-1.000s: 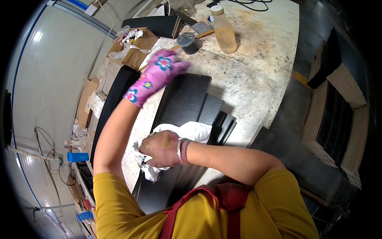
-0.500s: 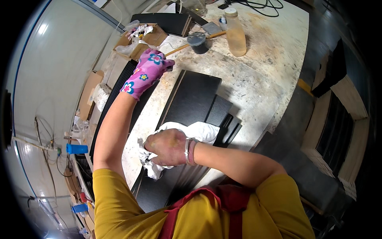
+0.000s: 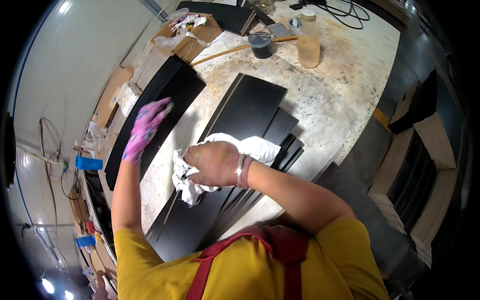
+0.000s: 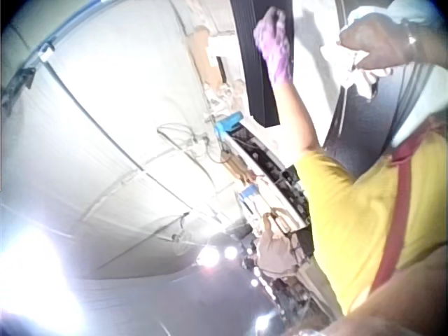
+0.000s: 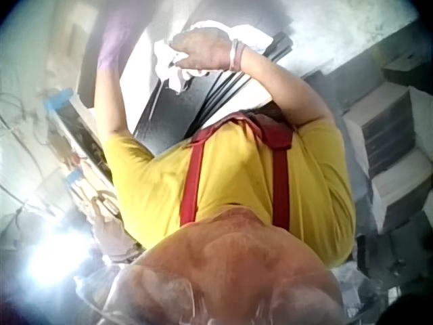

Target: The person wipes black rectangular furniture panels one by one with a white cloth, moving each finished panel from a stack on the workbench to another stack.

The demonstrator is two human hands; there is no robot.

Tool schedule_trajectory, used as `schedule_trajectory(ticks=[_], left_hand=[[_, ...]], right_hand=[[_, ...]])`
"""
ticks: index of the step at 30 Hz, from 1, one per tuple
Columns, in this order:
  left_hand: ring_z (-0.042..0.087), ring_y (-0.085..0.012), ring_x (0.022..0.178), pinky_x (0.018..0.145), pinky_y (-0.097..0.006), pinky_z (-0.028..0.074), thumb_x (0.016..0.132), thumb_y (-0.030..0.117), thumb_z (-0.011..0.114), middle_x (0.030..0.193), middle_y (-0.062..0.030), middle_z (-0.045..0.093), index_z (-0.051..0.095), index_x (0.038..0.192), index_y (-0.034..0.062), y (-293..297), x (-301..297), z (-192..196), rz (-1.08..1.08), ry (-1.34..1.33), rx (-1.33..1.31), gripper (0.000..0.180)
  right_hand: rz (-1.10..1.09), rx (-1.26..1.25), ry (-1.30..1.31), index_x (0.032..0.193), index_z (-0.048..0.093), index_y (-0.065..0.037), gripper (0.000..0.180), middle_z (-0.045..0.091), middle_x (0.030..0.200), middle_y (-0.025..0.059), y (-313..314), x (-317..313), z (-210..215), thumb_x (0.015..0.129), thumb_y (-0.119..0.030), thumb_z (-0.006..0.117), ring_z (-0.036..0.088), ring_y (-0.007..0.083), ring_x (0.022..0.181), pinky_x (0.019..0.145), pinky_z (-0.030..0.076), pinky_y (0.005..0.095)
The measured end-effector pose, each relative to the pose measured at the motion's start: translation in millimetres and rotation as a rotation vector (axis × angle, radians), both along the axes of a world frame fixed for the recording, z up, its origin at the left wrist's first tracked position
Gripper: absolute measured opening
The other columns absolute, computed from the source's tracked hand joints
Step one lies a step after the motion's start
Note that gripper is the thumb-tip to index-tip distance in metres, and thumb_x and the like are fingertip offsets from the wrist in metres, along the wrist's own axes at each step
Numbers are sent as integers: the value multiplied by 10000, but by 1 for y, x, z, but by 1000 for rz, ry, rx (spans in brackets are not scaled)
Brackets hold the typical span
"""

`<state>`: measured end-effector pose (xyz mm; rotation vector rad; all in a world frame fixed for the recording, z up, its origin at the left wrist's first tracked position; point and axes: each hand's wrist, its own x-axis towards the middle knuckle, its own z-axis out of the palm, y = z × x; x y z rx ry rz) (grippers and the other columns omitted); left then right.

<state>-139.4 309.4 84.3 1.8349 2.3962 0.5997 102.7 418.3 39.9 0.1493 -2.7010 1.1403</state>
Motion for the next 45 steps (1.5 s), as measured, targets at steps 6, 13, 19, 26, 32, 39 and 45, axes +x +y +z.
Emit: schedule_trajectory(ticks=[6,13,19,26,32,39,45], left_hand=[[532,-207,1192,1032,-314,398,944,169,590,1299,-121,559,463,1381,29,-288,-17,-50,724,-529,42,476],[616,-308,1078,911,-360,465,886,213,623,1144,-178,656,568,1281,71,-452,64,-78,1104,-426,-113,424],[472,-348,1260,1028,-424,389,890,244,610,1334,-177,543,563,1296,104,-487,89,-83,928,319,-226,432],[377,-373,1348,1109,-462,291,883,240,589,1439,-199,427,402,1420,19,-300,198,-30,424,133,0,609],[308,-385,1383,1140,-485,217,882,239,558,1461,-199,390,342,1455,18,-296,204,-43,383,133,-135,652],[296,-377,1364,1143,-447,233,924,331,485,1465,-180,329,339,1459,98,-377,183,-60,742,-69,-37,601],[470,-351,1255,1052,-445,359,1008,418,344,1375,-195,497,398,1441,179,-333,214,5,1048,-114,-519,498]], right_hand=[[-180,11,-141,1197,592,-47,584,641,1115,205,-14,0,-13,819,-490,631,617,327,1040,878,481,374],[-104,-611,-200,1167,590,39,371,649,979,46,2,5,-8,847,-143,636,587,106,835,762,471,241],[-226,-692,-88,1145,598,9,305,644,976,59,-10,8,-5,886,-151,607,597,111,799,705,467,228],[259,133,317,1080,591,-16,368,606,988,155,-168,32,23,794,-237,662,595,287,910,861,458,421],[-424,301,-29,1211,579,-51,413,646,1127,166,-12,19,-43,801,-94,602,612,311,1049,905,485,413],[-848,550,-331,1290,518,-83,453,603,1216,209,192,117,54,864,-239,517,607,363,1082,950,457,413],[-443,462,-638,1183,597,-60,406,647,1153,176,152,80,57,793,-163,559,620,349,1066,907,481,419]])
